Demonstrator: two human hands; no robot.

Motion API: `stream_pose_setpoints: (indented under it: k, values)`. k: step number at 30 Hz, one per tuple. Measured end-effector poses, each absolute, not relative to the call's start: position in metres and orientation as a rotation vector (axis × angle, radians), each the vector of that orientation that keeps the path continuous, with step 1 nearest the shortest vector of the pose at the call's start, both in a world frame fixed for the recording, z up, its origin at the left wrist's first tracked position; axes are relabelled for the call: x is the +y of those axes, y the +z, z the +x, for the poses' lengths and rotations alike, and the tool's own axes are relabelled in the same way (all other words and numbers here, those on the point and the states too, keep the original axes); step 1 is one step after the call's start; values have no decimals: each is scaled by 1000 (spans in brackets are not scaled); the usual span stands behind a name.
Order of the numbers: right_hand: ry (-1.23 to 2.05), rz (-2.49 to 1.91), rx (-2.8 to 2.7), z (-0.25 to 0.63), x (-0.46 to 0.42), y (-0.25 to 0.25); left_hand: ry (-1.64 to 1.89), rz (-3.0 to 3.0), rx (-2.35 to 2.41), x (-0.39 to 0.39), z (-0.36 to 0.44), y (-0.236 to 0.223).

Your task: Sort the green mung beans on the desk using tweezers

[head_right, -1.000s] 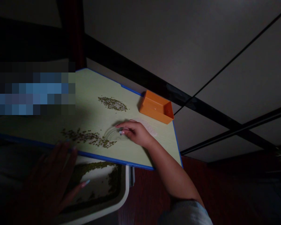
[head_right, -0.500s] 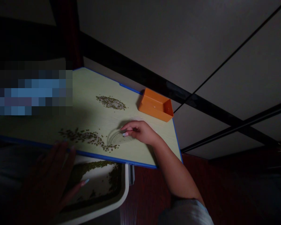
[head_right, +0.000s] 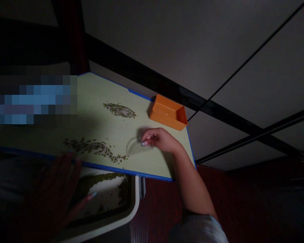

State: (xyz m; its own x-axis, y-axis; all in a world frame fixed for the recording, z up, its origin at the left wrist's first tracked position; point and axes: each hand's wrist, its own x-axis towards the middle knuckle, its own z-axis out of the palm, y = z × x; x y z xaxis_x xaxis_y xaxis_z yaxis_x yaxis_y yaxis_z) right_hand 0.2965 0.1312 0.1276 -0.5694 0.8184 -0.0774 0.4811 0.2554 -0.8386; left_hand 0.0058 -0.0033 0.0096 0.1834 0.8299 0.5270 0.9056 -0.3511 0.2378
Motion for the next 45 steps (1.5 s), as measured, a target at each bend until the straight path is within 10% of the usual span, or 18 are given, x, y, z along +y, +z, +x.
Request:
stream_pose_setpoints:
  k: [45]
  values:
    - [1145,-1198,-2236,293,126,131,-869,-2327,-1700,-3,5,9]
